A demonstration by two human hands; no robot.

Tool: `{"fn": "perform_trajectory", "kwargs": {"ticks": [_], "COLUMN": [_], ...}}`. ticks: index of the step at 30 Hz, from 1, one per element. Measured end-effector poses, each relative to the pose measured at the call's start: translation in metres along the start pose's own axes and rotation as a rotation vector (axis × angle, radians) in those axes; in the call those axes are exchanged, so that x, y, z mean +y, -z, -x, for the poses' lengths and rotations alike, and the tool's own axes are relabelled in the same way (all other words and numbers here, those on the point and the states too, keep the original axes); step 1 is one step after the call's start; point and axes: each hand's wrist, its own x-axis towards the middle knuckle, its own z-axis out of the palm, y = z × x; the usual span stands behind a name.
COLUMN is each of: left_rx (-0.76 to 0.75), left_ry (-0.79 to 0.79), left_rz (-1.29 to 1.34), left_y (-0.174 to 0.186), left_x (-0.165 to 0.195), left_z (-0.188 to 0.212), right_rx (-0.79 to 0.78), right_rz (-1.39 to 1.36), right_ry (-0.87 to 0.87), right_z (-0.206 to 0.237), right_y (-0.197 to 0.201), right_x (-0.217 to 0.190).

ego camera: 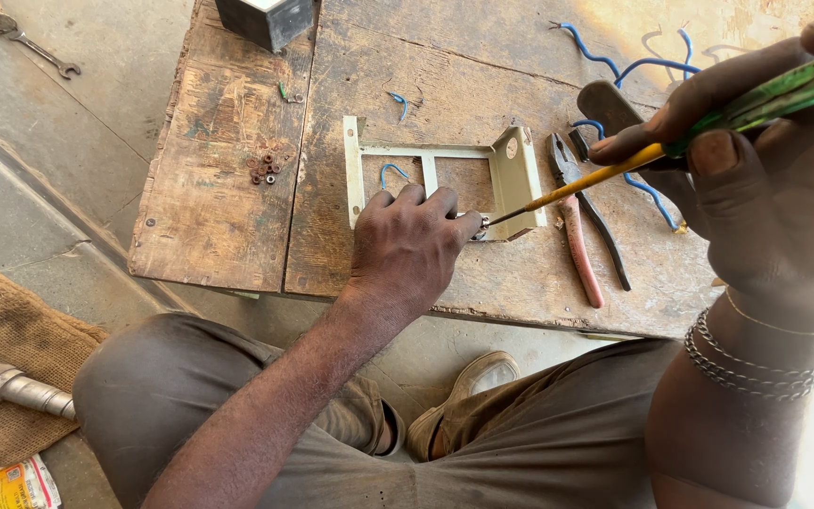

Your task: The person assembles a small electrical box by stripping wires, inserting them into terminal blocks, and tightening screws with a screwdriver. They then attach colored plastic caps to the terminals and inspect the assembled unit.

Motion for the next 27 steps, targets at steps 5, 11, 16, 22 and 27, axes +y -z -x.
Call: {"fn": "perform_trajectory", "kwargs": {"ticks": [5,11,16,22,27], "left_rx": [0.008,0.021,0.05,0.052,0.033], "left_ry": [-0.008,-0.013,-0.019,-0.023,-0.01], "left_rz": [-0.015,-0.012,0.002,-0.002,0.002], "left_y": [0.0,0.001,0.002,0.002,0.001], "left_x": [0.001,0.001,0.001,0.001,0.003], "left_z": [-0.001,-0.002,-0.002,0.0,0.002], "right_rx": [0.037,0.038,0.028,0.05,0.154], "right_rz": [-0.055,-0.064,-0.09,-0.03,0.005], "right_ry": [-0.057,-0.066,-0.044,-0.062,0.003], "right_z": [0.002,0.002,0.004,0.006,0.012], "right_y": [0.004,0.004,0.004,0.005,-0.001], "right_x": [0.004,0.004,0.004,0.007,0.014]}}
